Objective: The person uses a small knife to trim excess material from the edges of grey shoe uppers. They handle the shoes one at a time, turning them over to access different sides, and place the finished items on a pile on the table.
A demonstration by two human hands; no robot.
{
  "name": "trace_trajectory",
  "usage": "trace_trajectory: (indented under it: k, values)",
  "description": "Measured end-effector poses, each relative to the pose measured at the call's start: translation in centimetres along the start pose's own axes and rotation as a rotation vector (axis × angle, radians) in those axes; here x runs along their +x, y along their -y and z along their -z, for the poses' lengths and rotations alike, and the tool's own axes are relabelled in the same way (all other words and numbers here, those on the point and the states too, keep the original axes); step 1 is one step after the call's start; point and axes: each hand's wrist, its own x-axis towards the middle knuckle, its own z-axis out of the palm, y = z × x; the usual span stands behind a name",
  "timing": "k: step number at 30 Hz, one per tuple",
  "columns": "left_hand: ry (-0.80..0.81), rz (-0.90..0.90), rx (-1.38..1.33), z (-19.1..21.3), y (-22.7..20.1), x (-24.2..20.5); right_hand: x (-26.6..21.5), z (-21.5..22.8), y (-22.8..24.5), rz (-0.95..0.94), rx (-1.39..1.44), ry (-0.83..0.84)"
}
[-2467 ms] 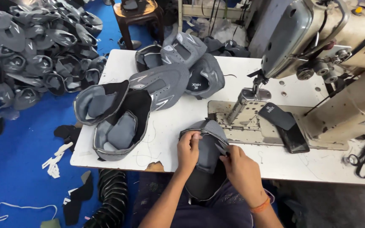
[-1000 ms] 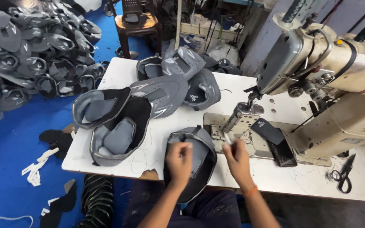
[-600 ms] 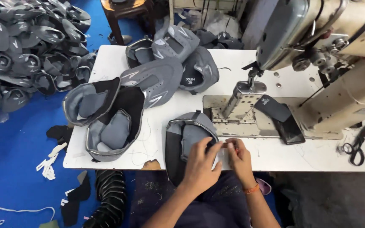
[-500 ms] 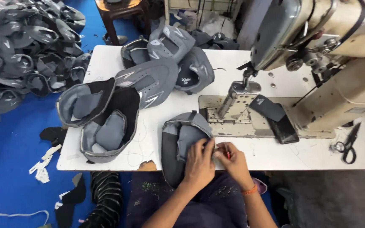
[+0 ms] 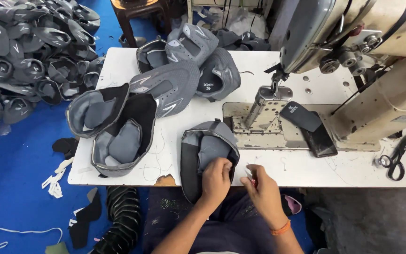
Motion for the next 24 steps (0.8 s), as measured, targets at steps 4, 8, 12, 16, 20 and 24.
trace_trajectory:
  k: [4, 8, 12, 16, 20, 24]
  values:
    - [-0.078, 0.111, -0.108, 0.1, -0.1, 0.4, 0.4, 0.3, 0.3, 0.115, -0.417, -0.011]
    - [-0.100, 0.057, -0.139, 0.7, -0.3, 0.5, 0.7, -0.9, -0.9, 0.264, -0.578, 0.038]
    - [-0.051, 0.099, -0.161, 1.5, 0.6, 0.1, 1.2, -1.6, -2.2, 0.146, -0.662, 0.128]
    - [-0.226, 0.230, -0.245, 5.6, 1.5, 0.7, 2.2, -1.4, -2.1, 0.085, -0.564, 0.033]
    - [-0.652, 0.127, 0.294, 12.0, -1.2, 3.4, 1.4, -1.8, -2.4, -0.029, -0.429, -0.002]
    - [-0.332, 0.034, 0.281, 9.8, -0.4, 4.1, 1.8, -2.9, -2.9, -0.058, -0.370, -0.075]
